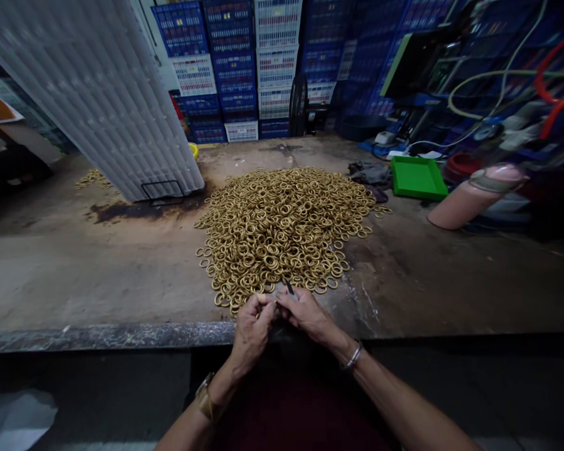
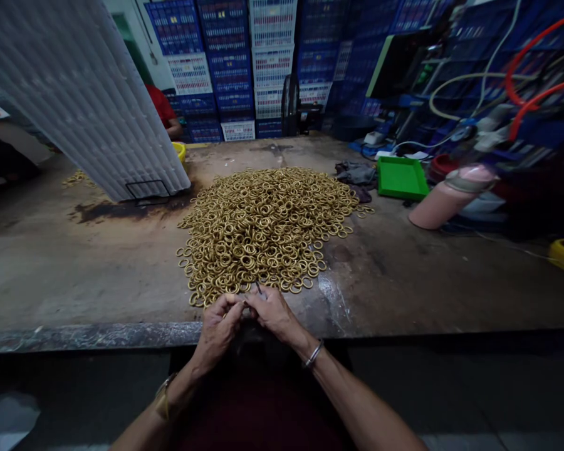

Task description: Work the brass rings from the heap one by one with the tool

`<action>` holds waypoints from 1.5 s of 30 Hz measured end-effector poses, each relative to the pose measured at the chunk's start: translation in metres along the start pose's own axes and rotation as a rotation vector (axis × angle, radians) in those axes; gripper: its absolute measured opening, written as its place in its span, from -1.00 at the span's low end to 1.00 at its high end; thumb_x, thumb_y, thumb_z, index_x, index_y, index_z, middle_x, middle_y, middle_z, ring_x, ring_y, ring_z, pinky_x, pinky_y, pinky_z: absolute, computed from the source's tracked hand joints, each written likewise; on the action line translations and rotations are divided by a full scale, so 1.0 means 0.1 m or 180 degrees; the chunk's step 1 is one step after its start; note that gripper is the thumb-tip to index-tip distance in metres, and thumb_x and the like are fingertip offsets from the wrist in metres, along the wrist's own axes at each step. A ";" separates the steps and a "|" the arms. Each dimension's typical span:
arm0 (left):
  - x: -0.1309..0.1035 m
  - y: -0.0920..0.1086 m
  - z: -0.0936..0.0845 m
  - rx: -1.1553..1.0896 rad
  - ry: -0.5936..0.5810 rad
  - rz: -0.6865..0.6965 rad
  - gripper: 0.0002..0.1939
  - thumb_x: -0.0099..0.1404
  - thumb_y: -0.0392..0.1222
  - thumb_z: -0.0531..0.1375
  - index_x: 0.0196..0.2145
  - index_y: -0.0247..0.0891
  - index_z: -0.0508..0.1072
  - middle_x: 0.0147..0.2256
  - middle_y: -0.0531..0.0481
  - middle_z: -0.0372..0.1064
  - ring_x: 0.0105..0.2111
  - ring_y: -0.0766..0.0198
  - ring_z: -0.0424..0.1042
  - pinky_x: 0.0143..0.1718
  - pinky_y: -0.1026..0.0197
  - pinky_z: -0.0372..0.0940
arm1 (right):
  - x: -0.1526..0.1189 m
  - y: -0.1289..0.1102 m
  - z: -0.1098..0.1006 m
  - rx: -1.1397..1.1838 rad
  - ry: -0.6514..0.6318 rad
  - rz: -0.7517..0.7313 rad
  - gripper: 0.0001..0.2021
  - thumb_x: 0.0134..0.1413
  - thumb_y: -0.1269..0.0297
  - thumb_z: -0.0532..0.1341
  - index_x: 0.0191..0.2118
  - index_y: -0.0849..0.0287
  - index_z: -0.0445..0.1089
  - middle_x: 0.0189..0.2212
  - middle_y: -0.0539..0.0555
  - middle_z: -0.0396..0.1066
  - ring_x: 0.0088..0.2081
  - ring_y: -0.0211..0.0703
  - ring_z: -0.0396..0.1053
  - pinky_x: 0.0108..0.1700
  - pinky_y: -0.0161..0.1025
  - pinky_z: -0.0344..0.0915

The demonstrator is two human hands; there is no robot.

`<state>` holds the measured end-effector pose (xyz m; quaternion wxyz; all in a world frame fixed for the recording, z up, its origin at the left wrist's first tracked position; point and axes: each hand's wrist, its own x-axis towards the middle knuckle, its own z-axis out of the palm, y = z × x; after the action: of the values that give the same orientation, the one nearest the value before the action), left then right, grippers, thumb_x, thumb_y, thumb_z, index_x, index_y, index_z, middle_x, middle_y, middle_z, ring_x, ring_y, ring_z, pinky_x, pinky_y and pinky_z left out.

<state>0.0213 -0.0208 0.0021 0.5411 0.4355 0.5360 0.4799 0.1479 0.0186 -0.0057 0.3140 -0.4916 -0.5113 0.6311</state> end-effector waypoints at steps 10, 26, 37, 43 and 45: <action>-0.03 -0.03 -0.03 -0.0706 -0.0369 -0.0438 -0.72 0.17 0.03 0.10 -0.43 -0.26 0.24 -0.55 0.15 0.17 -0.68 0.53 0.05 -0.68 0.44 -0.06 | 0.03 0.04 -0.02 -0.0585 0.0407 -0.0509 -0.81 -0.01 0.23 0.05 -0.55 0.19 0.23 -0.67 -0.10 0.18 -0.65 -0.39 0.07 -0.59 -0.41 0.02; -0.03 0.00 -0.05 -0.0126 -0.0122 -0.0094 -0.71 0.16 0.04 0.10 -0.48 -0.27 0.25 -0.61 0.17 0.09 -0.67 0.49 0.00 -0.65 0.41 -0.07 | -0.04 0.15 0.03 -0.2297 -0.0015 -0.1416 -0.90 -0.10 0.47 0.04 -0.52 0.18 0.24 -0.64 -0.07 0.18 -0.59 -0.35 0.05 -0.52 -0.39 -0.06; -0.17 0.10 -0.07 -0.0920 -0.0538 -0.0353 -0.71 0.16 0.03 0.13 -0.46 -0.27 0.24 -0.58 0.14 0.21 -0.69 0.51 0.06 -0.70 0.41 -0.04 | 0.03 0.09 -0.04 -0.3056 0.0360 -0.1236 -0.81 -0.04 0.45 0.03 -0.29 0.17 0.32 -0.50 0.00 0.36 -0.47 -0.29 0.26 -0.44 -0.39 0.02; -0.11 0.03 -0.10 -0.1672 -0.0382 -0.0700 -0.73 0.12 -0.04 0.19 -0.45 -0.31 0.25 -0.38 0.01 0.33 -0.63 0.51 0.14 -0.69 0.41 -0.01 | 0.30 -0.08 0.00 -0.3347 0.1328 -0.1551 -0.83 0.07 0.32 0.07 -0.21 0.16 0.31 -0.41 0.05 0.41 -0.40 -0.22 0.34 -0.38 -0.35 0.07; -0.10 0.01 -0.13 -0.1789 -0.0304 -0.0708 -0.73 0.11 -0.05 0.19 -0.47 -0.30 0.22 -0.38 -0.01 0.34 -0.63 0.50 0.16 -0.70 0.41 -0.01 | 0.43 -0.13 0.00 -0.3535 0.1439 -0.1618 -0.81 0.09 0.29 0.07 -0.17 0.15 0.30 -0.33 0.07 0.42 -0.34 -0.20 0.35 -0.37 -0.35 0.08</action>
<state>0.0087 -0.0310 0.0040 0.7142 0.2294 0.4006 0.5261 0.1329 0.0611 -0.0062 0.2525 -0.5651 -0.7832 0.0600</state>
